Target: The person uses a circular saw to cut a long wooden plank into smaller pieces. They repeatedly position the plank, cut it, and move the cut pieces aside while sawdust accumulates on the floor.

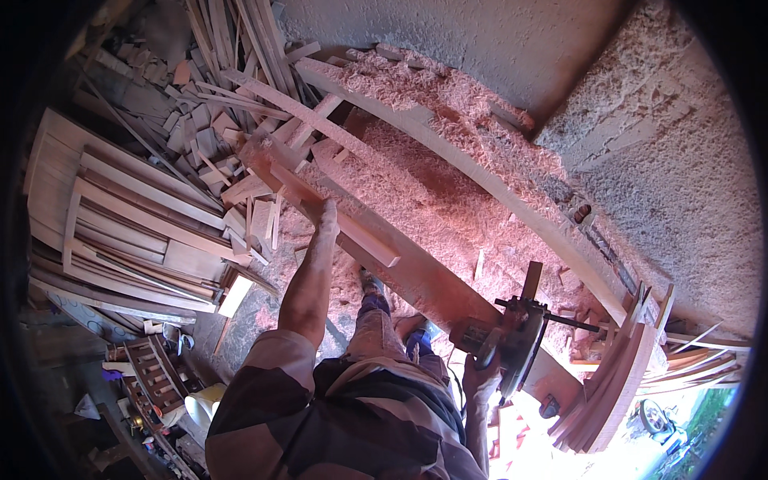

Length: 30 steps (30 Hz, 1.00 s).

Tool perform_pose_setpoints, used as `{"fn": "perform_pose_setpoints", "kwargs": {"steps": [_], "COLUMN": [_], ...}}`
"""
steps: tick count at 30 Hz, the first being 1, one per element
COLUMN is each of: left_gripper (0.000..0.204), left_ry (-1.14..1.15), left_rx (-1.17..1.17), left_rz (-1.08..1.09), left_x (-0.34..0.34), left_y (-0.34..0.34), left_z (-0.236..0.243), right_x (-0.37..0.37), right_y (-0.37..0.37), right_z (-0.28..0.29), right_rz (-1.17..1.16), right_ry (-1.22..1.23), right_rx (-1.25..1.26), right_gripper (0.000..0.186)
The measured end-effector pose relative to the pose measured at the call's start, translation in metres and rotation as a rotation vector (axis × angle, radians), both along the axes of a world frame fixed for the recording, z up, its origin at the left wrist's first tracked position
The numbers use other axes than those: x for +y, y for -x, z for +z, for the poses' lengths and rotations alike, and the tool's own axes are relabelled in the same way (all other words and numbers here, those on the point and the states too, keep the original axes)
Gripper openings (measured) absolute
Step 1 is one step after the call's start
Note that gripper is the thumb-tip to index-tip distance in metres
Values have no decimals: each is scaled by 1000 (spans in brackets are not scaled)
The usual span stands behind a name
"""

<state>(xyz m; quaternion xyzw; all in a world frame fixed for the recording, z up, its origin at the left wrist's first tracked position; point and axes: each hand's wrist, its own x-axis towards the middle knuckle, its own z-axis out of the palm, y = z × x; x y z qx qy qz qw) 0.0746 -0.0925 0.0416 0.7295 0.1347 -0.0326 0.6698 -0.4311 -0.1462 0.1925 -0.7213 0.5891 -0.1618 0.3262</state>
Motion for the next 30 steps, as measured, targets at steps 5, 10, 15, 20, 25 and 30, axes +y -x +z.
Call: {"fn": "perform_pose_setpoints", "kwargs": {"steps": [5,10,15,20,25,30], "left_gripper": [101,93,94,111,124,103], "left_ry": [-249,-387,-584,-1016,-1156,-1313], "left_rx": [-61,-150,-671,-807,-955,-1102], "left_rz": [-108,-306,-668,-1136,-1230,-1297], "left_x": [16,57,85,99,100,82], "left_y": [-14,-11,30,58,54,44], "left_z": [10,24,83,170,168,135], "right_x": [-28,-41,-38,-33,-22,-20], "right_y": [14,-4,-24,-70,-104,-122], "right_z": [22,86,125,148,138,122], "right_rz": [33,155,420,760,961,1060], "right_ry": [-1,-62,-156,-233,-286,-293], "right_rx": [-15,-209,-240,-221,-216,-147], "right_gripper": [49,38,41,51,53,59]}}
